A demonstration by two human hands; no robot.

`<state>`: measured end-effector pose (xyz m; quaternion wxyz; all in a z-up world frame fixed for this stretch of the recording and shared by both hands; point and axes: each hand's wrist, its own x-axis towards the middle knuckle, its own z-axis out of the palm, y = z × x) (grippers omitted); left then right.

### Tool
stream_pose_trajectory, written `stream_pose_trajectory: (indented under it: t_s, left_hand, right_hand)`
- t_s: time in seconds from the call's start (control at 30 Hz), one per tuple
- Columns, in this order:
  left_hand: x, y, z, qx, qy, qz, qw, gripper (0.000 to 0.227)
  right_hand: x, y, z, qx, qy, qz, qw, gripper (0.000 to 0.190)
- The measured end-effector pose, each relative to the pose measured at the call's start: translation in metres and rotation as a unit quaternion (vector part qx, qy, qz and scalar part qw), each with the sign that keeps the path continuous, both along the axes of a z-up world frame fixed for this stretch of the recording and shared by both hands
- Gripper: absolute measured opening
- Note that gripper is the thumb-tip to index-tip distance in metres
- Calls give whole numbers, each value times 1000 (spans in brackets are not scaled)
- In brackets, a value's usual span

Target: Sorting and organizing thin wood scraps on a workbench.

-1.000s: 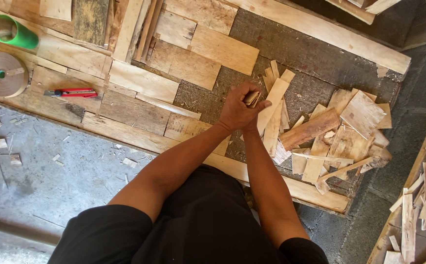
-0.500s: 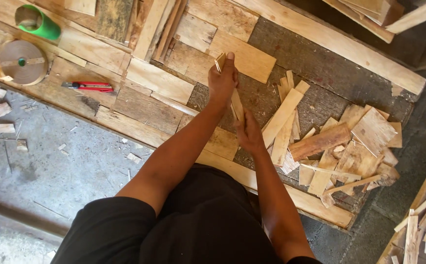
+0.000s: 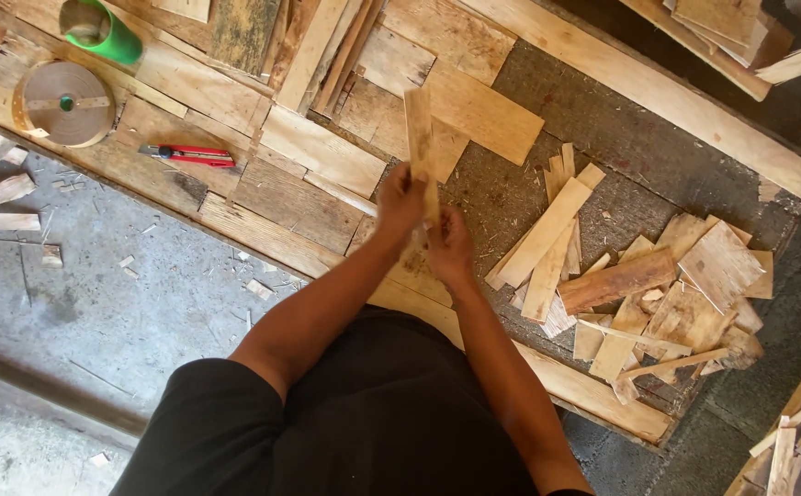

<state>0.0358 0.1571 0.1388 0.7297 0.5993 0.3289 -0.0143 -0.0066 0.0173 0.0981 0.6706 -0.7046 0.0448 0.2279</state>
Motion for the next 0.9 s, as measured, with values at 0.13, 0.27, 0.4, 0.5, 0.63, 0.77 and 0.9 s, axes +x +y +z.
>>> stream_pose_trajectory:
  t_s: [0.13,0.27,0.4,0.5,0.63,0.77,0.9]
  left_hand:
    - [29,84,-35,266,18,-9,964,30]
    - [78,176,-15,301,77,5,951,47]
    - [127,247,-88,495,-26,-28,868,41]
    - [144,256,-74,518,-12,-64,853,40]
    - [146,246,-68,512,46,-105,851,37]
    - [142,247,-83,547,80,-134,822,32]
    - [141,253,-97,587,51,-125,798,34]
  right_hand:
    - [-9,-2,29,-85,-61,43,994,32]
    - [-30,-31,32,-113,-4,54,992,32]
    - [-52,-59,31,-187,11,52,981,29]
    - [-70,-72,18,-198,31,19,980,29]
    - [-86,-78,19,-202,56,-22,978,27]
    - [-96,-71,33,-239,38,-40,969,26]
    - [-107,-75,37,-273,1,-66,960,24]
